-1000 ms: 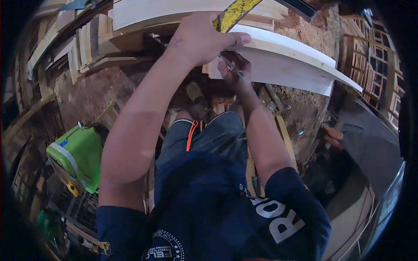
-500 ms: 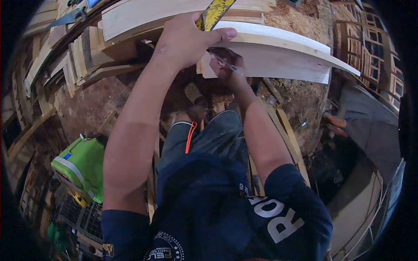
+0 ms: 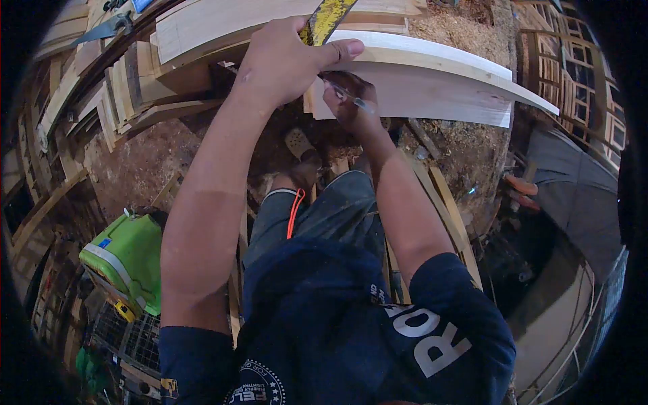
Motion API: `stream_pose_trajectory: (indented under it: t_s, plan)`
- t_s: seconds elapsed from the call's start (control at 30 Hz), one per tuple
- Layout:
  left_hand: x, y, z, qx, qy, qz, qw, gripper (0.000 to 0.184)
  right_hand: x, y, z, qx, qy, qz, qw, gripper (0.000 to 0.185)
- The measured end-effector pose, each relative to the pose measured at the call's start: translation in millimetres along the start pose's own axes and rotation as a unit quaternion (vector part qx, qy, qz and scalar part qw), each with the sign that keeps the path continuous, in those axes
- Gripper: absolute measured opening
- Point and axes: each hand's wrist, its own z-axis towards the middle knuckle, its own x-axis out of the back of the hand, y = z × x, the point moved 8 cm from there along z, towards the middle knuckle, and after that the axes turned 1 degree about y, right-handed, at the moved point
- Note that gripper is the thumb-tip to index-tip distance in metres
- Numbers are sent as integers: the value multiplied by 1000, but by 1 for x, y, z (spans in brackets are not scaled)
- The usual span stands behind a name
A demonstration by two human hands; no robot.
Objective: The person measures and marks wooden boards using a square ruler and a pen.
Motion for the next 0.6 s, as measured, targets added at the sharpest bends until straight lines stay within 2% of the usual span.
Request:
stream_pose_trajectory:
  t_s: [0.17,0.27,0.47,0.6]
  plan:
    - [-1,-1,0,0,6,-7,1000,64,0,-2,0,-27,-10,4,1000,22]
    - [0,-1,-2,4,8,-13,1000,63,-4,8,-2,-69,-4,58,996,22]
    - [-1,-3,-1,2,11,-10,1000,63,1,-6,3,-27,-17,-14,999,22]
    - [0,-3,0,-1,13,-8,1000,62,-1,0,0,-67,-11,63,996,25]
